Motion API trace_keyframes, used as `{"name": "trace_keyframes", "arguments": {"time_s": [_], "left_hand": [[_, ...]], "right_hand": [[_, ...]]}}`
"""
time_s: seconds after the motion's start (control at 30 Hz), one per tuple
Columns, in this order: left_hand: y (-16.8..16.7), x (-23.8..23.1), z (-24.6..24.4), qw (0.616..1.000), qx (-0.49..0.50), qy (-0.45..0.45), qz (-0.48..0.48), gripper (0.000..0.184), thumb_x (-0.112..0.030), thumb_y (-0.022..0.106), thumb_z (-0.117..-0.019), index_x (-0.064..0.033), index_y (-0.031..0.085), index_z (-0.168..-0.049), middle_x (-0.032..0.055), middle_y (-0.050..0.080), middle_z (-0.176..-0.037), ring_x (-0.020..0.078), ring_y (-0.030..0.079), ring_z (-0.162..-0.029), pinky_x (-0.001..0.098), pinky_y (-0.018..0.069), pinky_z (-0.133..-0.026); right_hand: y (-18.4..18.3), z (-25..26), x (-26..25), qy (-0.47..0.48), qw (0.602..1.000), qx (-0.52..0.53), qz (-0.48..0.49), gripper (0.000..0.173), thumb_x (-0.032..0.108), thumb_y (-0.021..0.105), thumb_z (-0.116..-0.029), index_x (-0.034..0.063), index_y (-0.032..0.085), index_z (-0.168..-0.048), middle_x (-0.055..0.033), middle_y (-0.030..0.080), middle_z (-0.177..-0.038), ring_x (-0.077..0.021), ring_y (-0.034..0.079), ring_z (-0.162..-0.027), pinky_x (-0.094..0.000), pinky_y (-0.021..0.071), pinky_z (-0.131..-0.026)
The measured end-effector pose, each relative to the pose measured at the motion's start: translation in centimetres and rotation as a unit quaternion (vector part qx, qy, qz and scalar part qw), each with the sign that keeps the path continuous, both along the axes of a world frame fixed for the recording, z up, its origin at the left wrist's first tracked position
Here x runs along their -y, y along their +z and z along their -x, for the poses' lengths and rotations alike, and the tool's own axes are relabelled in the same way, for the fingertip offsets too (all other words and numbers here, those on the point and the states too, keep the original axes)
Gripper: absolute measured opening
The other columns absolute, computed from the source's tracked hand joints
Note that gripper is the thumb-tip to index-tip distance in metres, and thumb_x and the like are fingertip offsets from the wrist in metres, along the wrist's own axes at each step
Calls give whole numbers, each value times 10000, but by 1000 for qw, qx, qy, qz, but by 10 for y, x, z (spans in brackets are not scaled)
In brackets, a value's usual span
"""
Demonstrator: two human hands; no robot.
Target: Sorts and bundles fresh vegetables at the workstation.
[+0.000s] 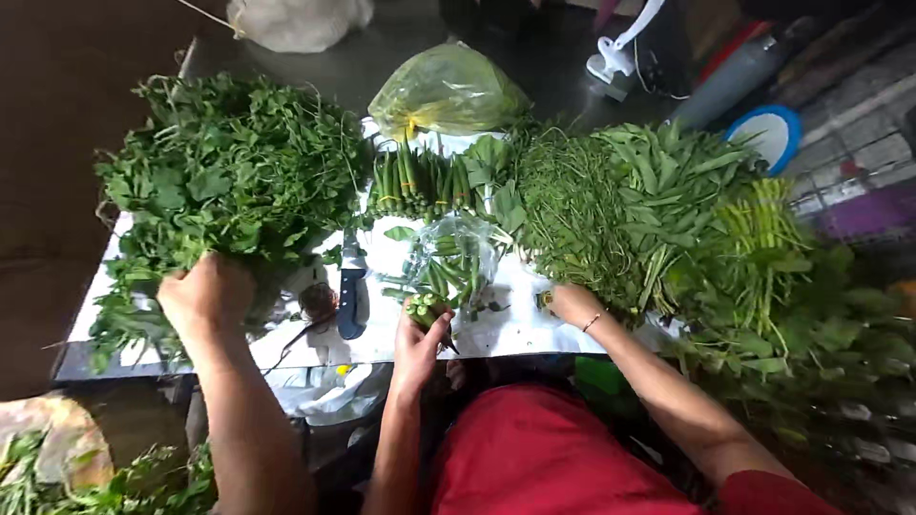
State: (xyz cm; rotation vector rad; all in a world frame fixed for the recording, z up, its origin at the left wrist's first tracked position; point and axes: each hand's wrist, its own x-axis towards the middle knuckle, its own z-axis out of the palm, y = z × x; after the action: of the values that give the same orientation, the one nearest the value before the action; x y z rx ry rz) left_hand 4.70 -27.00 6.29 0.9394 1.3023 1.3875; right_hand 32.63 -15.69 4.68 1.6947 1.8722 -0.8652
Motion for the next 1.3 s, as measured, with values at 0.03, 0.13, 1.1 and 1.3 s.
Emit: {"name": "trace_keyframes", "arguments": {"time_s": [0.03,0.13,1.1,1.3], "left_hand": [[1,-1,-1,1000,-3,-1,2,351,-36,620,-905,13,495,-1229,43,701,-990,135,696,-917,314,590,-847],[4,-4,-1,1000,-12,-4,1,341,-44,627,-902,5,513,-1219,40,707,-987,134,697,-910,318,591,-835],[19,-20,-11,994,-67,-82,-18,390,-46,641,-911,35,515,-1271,62,701,-1026,120,690,-943,315,579,-881],[27,-11,-13,992,-92,-84,-3,443,-65,644,-932,57,501,-1334,124,692,-1097,154,684,-988,359,566,-922]], "right_hand": [[-9,-1,7,-21,1000,-9,-18,328,191,577,-1014,-70,666,-1192,-307,648,-1243,-477,616,-1195,-673,467,-999],[-18,-2,16,-33,999,-15,-39,279,172,559,-1016,-16,686,-1178,-264,666,-1238,-446,632,-1182,-656,487,-980],[-51,-25,27,73,967,-105,-219,276,106,558,-1022,81,727,-1239,-177,671,-1290,-379,654,-1182,-576,546,-962],[-32,-26,37,43,955,-171,-239,312,123,509,-1024,-87,696,-1159,-314,661,-1230,-496,644,-1151,-651,498,-978]]}}
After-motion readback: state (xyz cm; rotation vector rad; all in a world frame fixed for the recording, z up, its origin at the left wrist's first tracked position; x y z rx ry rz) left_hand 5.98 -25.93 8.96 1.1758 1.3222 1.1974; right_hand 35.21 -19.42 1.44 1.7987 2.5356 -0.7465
